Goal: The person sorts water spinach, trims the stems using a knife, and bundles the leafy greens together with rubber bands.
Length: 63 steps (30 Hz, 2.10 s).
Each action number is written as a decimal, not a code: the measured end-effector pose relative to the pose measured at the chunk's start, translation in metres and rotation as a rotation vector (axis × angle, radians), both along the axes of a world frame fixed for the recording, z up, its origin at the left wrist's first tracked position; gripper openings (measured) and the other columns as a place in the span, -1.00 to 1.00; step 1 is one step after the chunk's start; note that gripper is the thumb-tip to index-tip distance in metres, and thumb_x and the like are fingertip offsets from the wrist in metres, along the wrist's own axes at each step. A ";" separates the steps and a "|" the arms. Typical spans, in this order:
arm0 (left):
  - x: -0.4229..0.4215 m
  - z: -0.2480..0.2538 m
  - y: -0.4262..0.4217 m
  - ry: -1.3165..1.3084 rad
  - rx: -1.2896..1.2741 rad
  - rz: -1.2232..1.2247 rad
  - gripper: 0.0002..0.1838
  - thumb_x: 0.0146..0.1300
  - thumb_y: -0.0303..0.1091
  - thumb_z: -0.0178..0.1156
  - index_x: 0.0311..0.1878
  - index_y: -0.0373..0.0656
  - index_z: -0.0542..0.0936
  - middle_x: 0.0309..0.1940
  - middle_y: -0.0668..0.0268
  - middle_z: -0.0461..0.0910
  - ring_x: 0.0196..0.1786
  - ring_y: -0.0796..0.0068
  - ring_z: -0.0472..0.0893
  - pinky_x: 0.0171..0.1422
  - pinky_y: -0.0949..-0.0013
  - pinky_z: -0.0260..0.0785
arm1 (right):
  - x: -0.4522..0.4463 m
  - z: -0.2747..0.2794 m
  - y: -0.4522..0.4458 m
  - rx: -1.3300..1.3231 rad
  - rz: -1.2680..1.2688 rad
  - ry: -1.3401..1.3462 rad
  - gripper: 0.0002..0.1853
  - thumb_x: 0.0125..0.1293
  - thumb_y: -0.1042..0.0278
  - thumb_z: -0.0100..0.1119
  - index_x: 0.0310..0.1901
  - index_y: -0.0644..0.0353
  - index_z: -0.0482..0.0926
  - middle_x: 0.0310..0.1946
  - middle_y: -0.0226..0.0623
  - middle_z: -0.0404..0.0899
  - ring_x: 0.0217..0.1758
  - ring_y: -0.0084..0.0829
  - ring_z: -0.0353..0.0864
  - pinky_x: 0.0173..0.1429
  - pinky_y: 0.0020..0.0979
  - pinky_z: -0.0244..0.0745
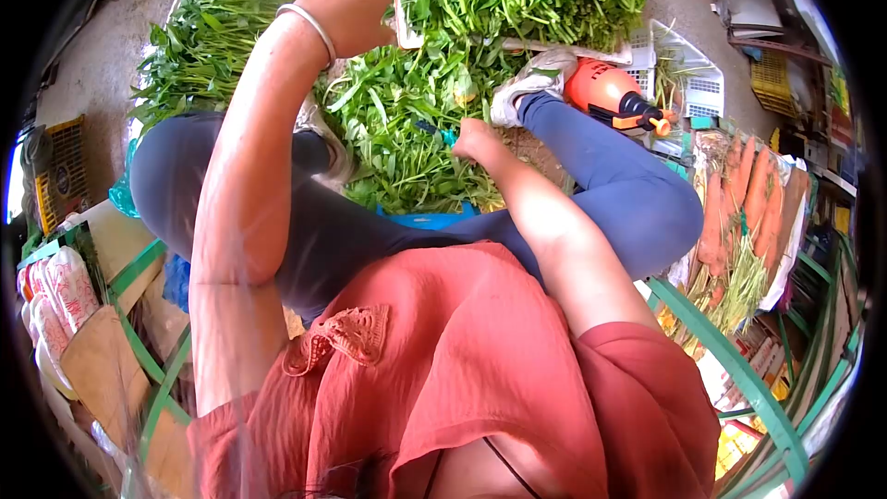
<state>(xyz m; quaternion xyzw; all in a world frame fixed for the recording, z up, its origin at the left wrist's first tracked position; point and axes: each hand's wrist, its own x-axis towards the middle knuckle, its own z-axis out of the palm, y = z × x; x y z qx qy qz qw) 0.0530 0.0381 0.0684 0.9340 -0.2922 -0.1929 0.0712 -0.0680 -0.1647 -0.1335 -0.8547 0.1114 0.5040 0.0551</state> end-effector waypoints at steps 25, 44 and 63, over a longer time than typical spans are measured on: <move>-0.033 0.061 0.019 -0.082 -0.100 -0.045 -0.45 -0.07 -0.36 0.16 0.07 -0.22 0.33 -0.21 0.02 0.51 -0.09 0.12 0.49 0.04 0.24 0.31 | 0.121 0.030 -0.215 -0.149 -0.786 -0.463 -0.86 0.14 0.34 -0.02 -0.42 0.21 0.49 -0.67 -0.30 0.50 -0.70 -0.49 0.45 -0.67 -0.43 0.33; 0.068 -0.020 -0.051 0.195 0.008 -0.100 -0.43 -0.08 -0.29 0.18 0.07 -0.18 0.32 -0.22 0.03 0.51 -0.12 0.09 0.49 0.00 0.17 0.32 | 0.142 -0.014 -0.241 -0.209 -0.571 -0.456 -0.64 0.04 0.10 0.10 -0.21 0.20 0.50 -0.35 -0.06 0.57 -0.37 -0.29 0.56 -0.28 -0.34 0.42; 0.056 -0.016 -0.071 0.220 0.040 -0.144 -0.52 -0.07 -0.30 0.17 -0.02 -0.17 0.35 -0.23 0.07 0.50 -0.10 0.13 0.49 -0.02 0.18 0.33 | 0.279 0.172 -0.168 -0.160 -0.165 -0.603 0.11 -0.19 -0.55 -0.07 0.30 0.07 -0.11 0.33 -0.11 -0.34 0.39 -0.10 -0.40 0.36 -0.04 -0.37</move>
